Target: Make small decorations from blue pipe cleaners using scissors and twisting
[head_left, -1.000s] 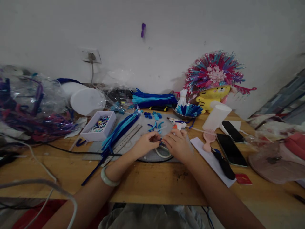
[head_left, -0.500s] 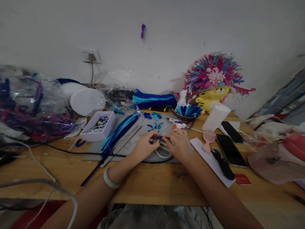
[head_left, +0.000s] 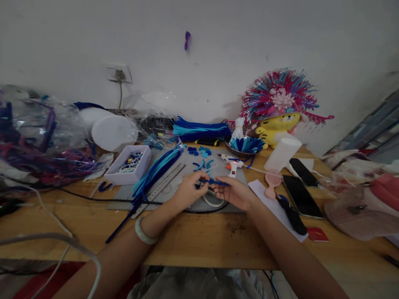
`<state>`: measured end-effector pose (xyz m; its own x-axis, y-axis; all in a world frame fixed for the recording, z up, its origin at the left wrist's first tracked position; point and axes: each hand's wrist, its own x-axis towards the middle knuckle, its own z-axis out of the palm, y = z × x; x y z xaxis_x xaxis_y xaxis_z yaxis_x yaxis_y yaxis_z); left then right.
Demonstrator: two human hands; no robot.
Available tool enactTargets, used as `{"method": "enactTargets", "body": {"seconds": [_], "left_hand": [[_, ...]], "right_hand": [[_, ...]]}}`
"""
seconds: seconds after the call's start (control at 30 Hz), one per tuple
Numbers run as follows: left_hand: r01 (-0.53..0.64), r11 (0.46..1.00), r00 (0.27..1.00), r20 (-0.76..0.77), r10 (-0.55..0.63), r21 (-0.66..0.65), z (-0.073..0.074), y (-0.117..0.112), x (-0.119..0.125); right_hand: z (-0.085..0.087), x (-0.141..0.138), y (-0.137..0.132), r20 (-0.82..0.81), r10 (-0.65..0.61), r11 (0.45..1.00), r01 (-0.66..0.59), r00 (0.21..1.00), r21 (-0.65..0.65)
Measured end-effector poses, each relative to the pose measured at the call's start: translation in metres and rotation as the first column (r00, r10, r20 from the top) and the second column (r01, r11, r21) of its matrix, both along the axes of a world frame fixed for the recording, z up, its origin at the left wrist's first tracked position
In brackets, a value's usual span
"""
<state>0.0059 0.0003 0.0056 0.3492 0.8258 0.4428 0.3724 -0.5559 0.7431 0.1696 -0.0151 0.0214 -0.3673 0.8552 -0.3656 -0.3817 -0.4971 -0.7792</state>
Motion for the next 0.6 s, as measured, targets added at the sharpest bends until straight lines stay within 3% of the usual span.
{"method": "enactTargets", "body": {"seconds": [0.33,0.6], "left_hand": [[0.049,0.991,0.992,-0.122,-0.033,0.123,-0.0013,-0.0006,-0.0020],[0.138,0.971,0.986,-0.119,-0.116,0.195,-0.0040,0.0014,-0.0039]], "right_hand": [[-0.0021,0.0076,0.0038,-0.196,0.213,0.969,-0.233,0.957,-0.087],[-0.0046,0.0022,0.0013,-0.045,0.239,0.963,-0.242,0.970,-0.121]]}}
